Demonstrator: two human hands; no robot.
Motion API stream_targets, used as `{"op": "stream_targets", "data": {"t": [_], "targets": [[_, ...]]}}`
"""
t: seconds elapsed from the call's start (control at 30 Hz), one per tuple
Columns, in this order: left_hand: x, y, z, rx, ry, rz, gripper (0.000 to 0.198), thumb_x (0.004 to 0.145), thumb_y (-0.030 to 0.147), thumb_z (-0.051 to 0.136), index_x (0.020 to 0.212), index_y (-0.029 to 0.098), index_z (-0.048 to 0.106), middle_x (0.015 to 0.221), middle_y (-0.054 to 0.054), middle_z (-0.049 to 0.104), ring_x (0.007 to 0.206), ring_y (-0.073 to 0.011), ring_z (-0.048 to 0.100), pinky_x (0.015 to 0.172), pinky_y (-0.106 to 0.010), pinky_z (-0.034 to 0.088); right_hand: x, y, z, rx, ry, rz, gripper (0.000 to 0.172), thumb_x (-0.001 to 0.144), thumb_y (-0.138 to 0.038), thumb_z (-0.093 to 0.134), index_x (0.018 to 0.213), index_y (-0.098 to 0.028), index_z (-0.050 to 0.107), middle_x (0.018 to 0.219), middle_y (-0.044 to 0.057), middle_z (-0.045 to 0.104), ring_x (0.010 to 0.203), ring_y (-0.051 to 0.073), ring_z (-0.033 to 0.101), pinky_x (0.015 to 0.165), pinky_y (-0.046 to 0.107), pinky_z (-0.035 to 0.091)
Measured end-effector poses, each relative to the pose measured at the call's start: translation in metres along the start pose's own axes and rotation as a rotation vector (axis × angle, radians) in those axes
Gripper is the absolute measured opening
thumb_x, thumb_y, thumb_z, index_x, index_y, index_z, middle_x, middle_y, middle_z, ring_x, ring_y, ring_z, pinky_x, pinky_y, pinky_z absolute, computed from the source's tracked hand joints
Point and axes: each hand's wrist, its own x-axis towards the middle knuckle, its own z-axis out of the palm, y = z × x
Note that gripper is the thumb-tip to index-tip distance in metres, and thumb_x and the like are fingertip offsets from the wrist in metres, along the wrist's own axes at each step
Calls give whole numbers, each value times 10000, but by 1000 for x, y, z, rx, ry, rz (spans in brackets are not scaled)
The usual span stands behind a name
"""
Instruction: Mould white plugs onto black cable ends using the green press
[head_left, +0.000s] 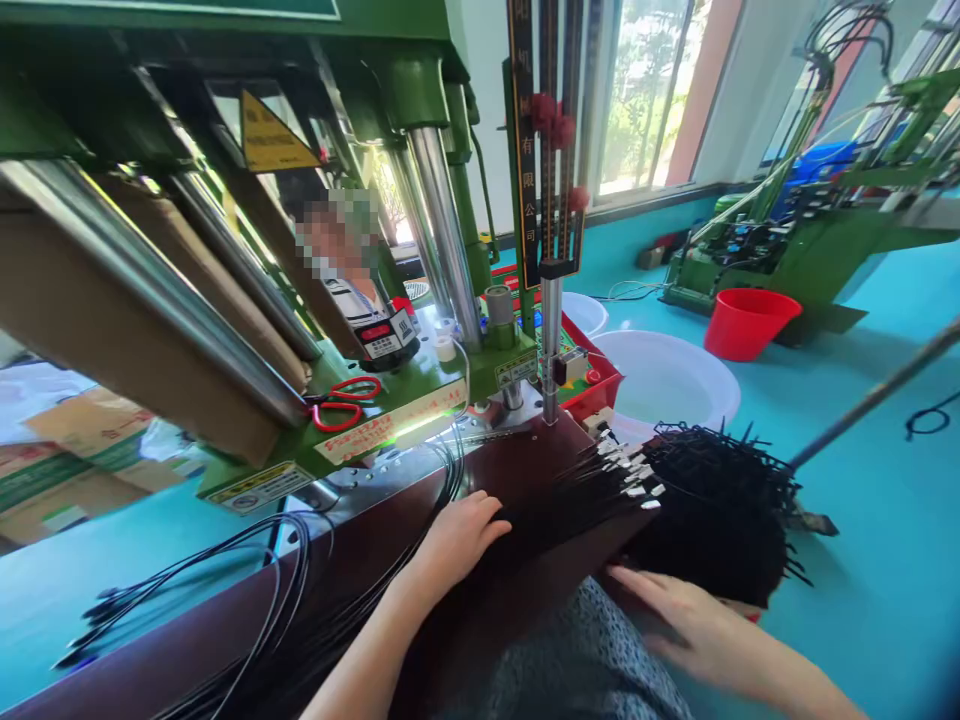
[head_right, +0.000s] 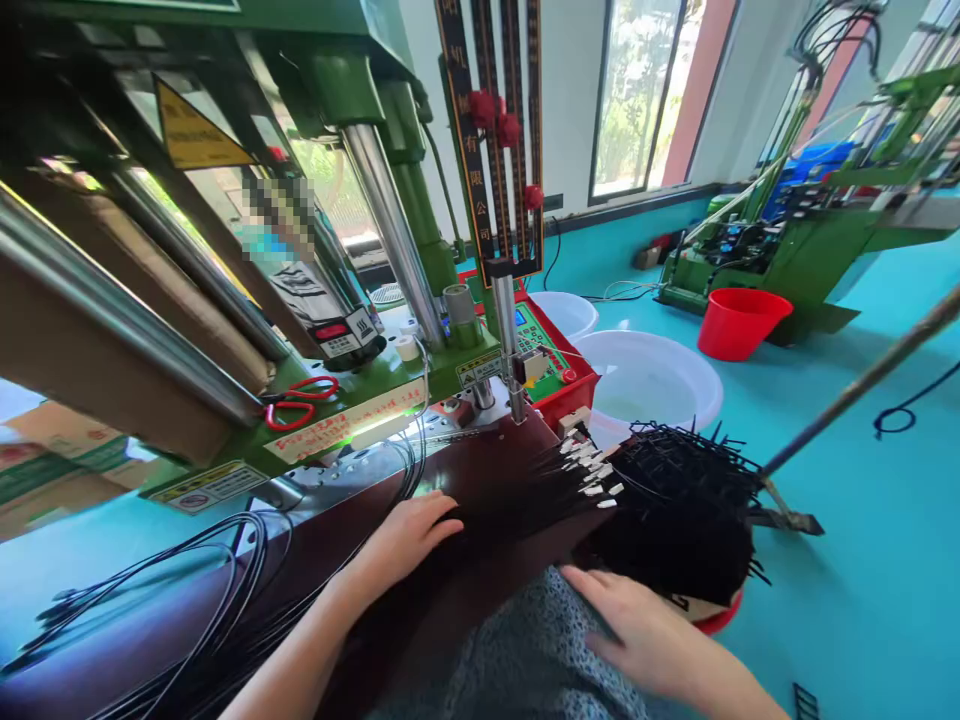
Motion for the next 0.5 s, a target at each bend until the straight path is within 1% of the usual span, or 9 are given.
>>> {"op": "stream_targets", "data": {"t": [0.1, 0.17, 0.23, 0.3, 0.33, 0.4, 0.43, 0.5], "targets": [[-2, 2, -7, -64, 139, -59, 245, 850, 326, 430, 902, 170, 610, 867, -49, 621, 817, -185, 591, 724, -284, 427, -1, -29, -6, 63, -69, -40, 623, 741, -200, 516, 1340, -265, 358, 1290, 42, 481, 1131, 213, 471, 964, 316, 362], [-4, 4, -9, -81, 226, -86, 222, 843, 296, 442, 912, 174, 614, 902, -52, 628, 842, -190, 592, 744, -291, 426, 2, -45, -12, 119, -98, -76, 608, 742, -197, 533, 1324, -289, 380, 1255, 33, 513, 1099, 213, 493, 939, 314, 377], [-7, 5, -10, -95, 265, -77, 218, 846, 275, 432, 913, 173, 613, 928, -58, 633, 867, -194, 591, 765, -299, 423, 9, -57, -18, 191, -110, -137, 579, 742, -188, 549, 1294, -304, 418, 1173, 23, 571, 1045, 207, 523, 914, 316, 387], [-9, 5, -11, -156, 268, -68, 208, 842, 281, 440, 904, 175, 608, 905, -50, 641, 850, -187, 595, 757, -292, 427, 22, -65, -20, 308, -104, -216, 523, 745, -171, 554, 1248, -286, 469, 1072, 24, 619, 971, 196, 556, 875, 318, 406], [-9, 4, -13, -203, 263, -69, 199, 835, 293, 453, 900, 178, 602, 869, -37, 645, 818, -177, 598, 736, -282, 433, 30, -68, -19, 397, -98, -254, 480, 752, -169, 550, 1220, -264, 495, 1029, 33, 634, 927, 190, 572, 842, 317, 423], [-9, 3, -15, -262, 250, -71, 188, 829, 308, 464, 891, 183, 590, 798, -13, 643, 752, -159, 597, 688, -261, 441, 49, -70, -14, 646, -76, -306, 389, 769, -181, 542, 1156, -216, 533, 942, 50, 651, 839, 176, 594, 762, 308, 453], [-8, 3, -15, -244, 251, -73, 185, 835, 301, 455, 887, 180, 585, 782, -11, 639, 734, -156, 595, 670, -258, 444, 59, -71, -11, 786, -64, -313, 348, 775, -193, 544, 1123, -199, 546, 902, 53, 654, 805, 168, 599, 730, 303, 459], [-8, 5, -14, -89, 283, -71, 191, 854, 254, 413, 873, 167, 582, 810, -32, 634, 750, -168, 593, 664, -272, 449, 77, -73, -5, 1031, -29, -307, 284, 769, -219, 573, 1050, -179, 574, 841, 49, 653, 768, 161, 603, 713, 308, 458]]}}
